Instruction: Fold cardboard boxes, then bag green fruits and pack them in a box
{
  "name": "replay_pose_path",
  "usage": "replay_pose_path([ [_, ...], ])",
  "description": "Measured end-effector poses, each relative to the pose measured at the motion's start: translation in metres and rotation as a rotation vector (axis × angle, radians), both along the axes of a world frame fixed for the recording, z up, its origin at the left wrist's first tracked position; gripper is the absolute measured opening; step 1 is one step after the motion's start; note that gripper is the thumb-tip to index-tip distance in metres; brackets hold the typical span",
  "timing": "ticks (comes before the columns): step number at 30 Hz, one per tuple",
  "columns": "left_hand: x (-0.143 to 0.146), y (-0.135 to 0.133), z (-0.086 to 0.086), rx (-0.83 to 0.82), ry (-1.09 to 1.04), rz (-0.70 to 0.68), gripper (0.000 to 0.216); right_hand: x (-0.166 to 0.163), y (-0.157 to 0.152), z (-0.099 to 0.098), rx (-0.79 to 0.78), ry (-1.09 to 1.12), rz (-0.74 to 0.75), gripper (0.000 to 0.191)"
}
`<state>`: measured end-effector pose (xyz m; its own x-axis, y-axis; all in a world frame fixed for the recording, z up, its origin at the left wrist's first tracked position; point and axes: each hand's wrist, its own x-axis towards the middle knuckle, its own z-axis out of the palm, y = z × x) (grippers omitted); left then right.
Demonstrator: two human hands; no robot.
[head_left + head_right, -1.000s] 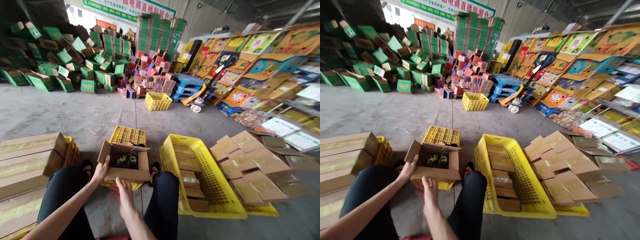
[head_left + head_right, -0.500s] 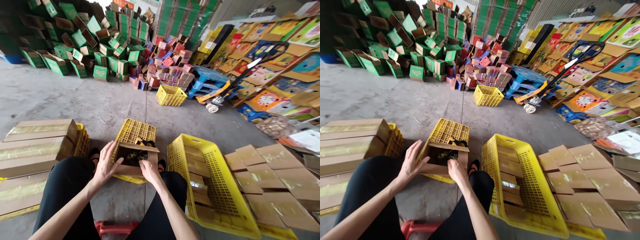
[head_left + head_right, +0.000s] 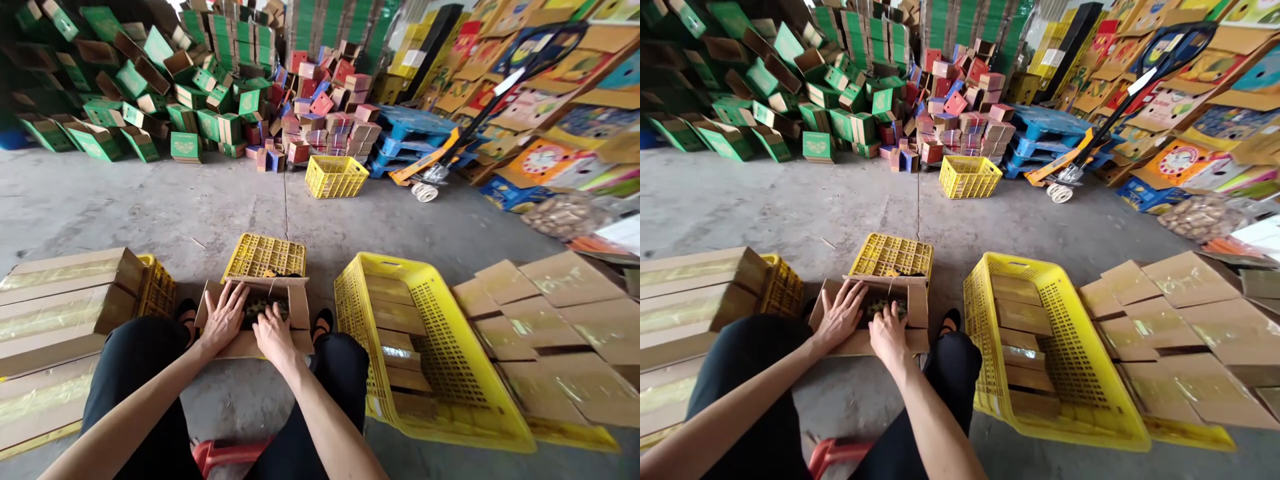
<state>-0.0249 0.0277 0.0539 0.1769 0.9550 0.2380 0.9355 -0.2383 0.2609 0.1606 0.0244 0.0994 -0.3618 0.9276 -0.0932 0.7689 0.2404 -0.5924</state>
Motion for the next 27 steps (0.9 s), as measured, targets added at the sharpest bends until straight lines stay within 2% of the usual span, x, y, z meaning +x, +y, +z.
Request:
replay_pose_path([
  [4, -0.004, 0.001, -0.005, -0.045, -0.004, 0.067, 0.068, 0.017, 0.000, 0.013, 0.077, -0.229, 0.049, 0.045],
  [7, -0.005, 0.002, -0.007, -0.070, -0.017, 0.061, 0.072, 0.037, 0.011, 0.016, 0.052, -0.366, 0.052, 0.060],
  [11, -0.009, 0.003, -0.011, -0.094, -0.023, 0.033, 0.071, 0.057, 0.035, 0.020, -0.036, -0.461, 0.076, 0.097],
  [14, -0.011, 0.004, -0.014, -0.102, -0.039, 0.027, 0.068, 0.071, 0.059, 0.024, -0.108, -0.489, 0.178, 0.128],
  [16, -0.011, 0.005, -0.016, -0.106, -0.053, 0.031, 0.067, 0.080, 0.072, 0.022, -0.177, -0.487, 0.230, 0.141],
  [20, -0.012, 0.007, -0.019, -0.107, -0.061, 0.020, 0.065, 0.089, 0.085, 0.003, -0.297, -0.436, 0.171, 0.148],
  [23, -0.013, 0.009, -0.020, -0.107, -0.055, 0.014, 0.066, 0.089, 0.086, -0.014, -0.296, -0.399, 0.152, 0.151],
  [27, -0.014, 0.013, -0.018, -0.128, -0.048, 0.023, 0.068, 0.088, 0.089, -0.018, -0.316, -0.349, 0.175, 0.155],
])
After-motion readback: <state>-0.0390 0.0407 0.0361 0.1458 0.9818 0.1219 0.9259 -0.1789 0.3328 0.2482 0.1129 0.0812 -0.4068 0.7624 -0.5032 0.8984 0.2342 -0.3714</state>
